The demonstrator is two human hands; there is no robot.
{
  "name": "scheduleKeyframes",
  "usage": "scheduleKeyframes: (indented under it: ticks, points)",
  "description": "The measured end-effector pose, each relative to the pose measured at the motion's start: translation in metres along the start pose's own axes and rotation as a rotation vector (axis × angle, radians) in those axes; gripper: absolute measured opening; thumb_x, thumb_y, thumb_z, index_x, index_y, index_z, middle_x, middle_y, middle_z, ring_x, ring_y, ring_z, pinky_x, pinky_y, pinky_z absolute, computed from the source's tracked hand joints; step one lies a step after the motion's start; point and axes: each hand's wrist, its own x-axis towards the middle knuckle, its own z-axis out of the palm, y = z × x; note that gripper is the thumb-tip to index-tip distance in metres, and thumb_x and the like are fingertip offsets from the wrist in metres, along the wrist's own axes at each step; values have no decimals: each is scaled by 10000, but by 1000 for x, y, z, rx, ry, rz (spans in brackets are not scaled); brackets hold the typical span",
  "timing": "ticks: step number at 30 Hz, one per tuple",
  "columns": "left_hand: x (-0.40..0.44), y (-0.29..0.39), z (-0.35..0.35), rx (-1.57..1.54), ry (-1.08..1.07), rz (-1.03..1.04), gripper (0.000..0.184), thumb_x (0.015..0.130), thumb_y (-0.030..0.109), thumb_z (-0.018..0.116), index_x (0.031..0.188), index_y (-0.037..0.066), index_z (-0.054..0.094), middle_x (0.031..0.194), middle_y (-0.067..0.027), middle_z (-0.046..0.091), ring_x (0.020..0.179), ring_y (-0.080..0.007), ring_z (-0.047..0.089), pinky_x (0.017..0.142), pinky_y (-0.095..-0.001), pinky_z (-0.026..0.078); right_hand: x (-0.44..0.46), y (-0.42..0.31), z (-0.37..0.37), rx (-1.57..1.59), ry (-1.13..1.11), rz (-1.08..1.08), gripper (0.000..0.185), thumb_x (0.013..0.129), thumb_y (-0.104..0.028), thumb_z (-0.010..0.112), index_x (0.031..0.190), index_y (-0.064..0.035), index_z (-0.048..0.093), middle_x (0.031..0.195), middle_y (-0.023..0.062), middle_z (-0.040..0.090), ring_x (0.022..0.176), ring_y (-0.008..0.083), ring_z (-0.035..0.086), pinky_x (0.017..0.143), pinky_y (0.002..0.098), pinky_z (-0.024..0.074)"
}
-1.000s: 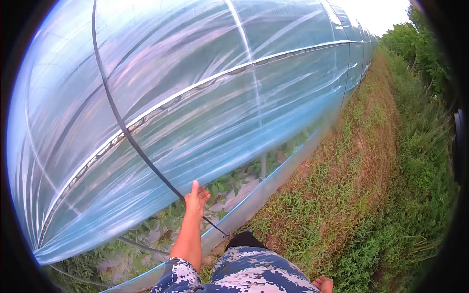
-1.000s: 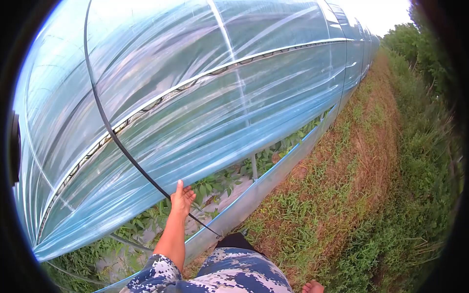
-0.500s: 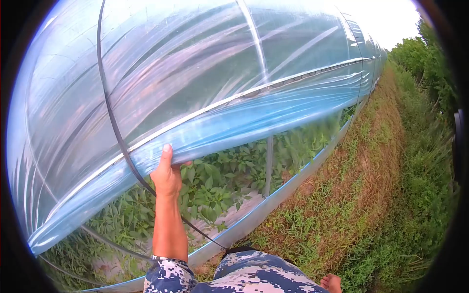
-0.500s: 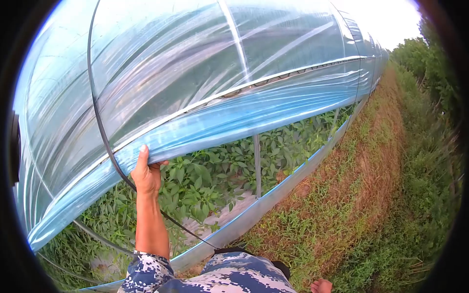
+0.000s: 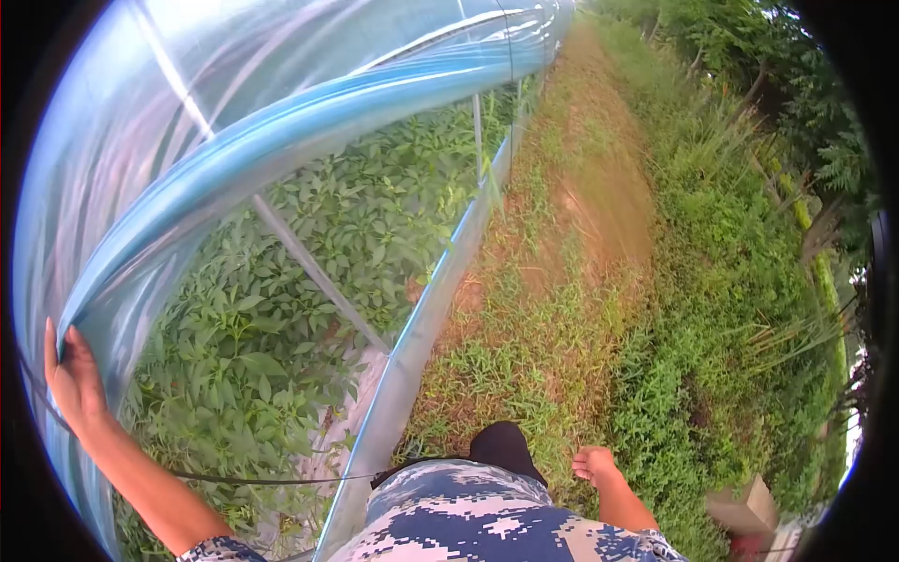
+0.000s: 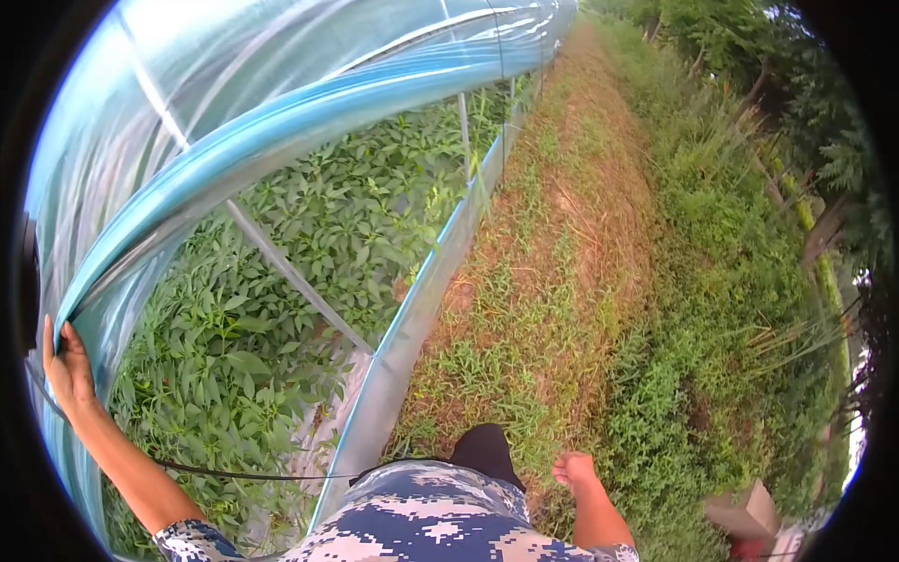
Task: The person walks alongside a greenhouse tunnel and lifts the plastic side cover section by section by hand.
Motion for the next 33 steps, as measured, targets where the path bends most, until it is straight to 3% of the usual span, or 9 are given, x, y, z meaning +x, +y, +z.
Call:
scheduleKeyframes:
  ticks: [4,11,15,20,24,25,26,29,33]
  points:
    - [-52,-7,75,-42,231,114,357,961,-39,412,1281,-191,363,1310,-304,378,1224,-354,448,1084,-414,430,25,0,-11,25,37,68,276,921,-175,515,1137,-16,579,925,126,655,747,236,645,624,382,524]
    - [-112,-104,157,366,263,341,487,970,39,449,1359,-179,254,1386,-322,288,1280,-357,404,1119,-405,383,90,-16,-35,45,8,176,258,923,-168,520,1132,-28,577,910,123,650,731,236,643,633,387,535]
    - [-196,-219,292,685,92,369,673,919,148,596,1394,-150,225,1379,-277,352,1282,-318,415,1119,-395,363,151,-26,-74,202,-2,193,210,910,-155,544,1059,-21,606,849,112,664,656,208,648,521,330,518]
    - [-270,-319,416,877,-394,56,572,884,97,627,1384,-14,372,1313,-178,474,1093,-180,542,928,-289,448,178,-69,-151,204,8,275,245,924,-136,494,1120,-23,587,886,117,660,652,221,644,549,352,527]
    - [-320,-384,401,1189,-692,-410,485,851,97,642,1291,-20,475,1087,-136,624,948,-143,583,823,-281,467,207,-90,-206,375,85,293,257,931,-132,486,1154,-24,554,921,114,645,699,226,647,573,368,534]
    - [-326,-421,350,1270,-798,-317,464,832,133,669,1230,-50,516,1021,-124,635,867,-131,592,755,-268,477,210,-102,-213,379,85,282,257,931,-132,486,1154,-24,554,921,114,645,699,226,647,573,368,534]
    - [-340,-457,287,1349,-758,-411,441,819,172,693,1157,-74,551,955,-116,645,780,-144,613,667,-266,490,212,-113,-217,391,82,290,251,930,-129,492,1148,-21,553,911,115,642,696,228,646,573,368,534]
    - [-415,-451,241,1341,-385,-1288,316,813,167,701,1016,-63,626,820,-130,654,604,-199,626,495,-316,508,222,-135,-216,392,69,270,202,945,-189,510,1060,-35,570,890,111,627,751,248,629,664,396,527]
    - [-479,-470,204,1436,62,-1570,310,839,200,671,1036,-36,629,799,-138,646,615,-240,639,511,-344,545,236,-191,-203,341,69,301,205,934,-189,533,1063,-37,581,894,114,641,726,249,640,635,388,533]
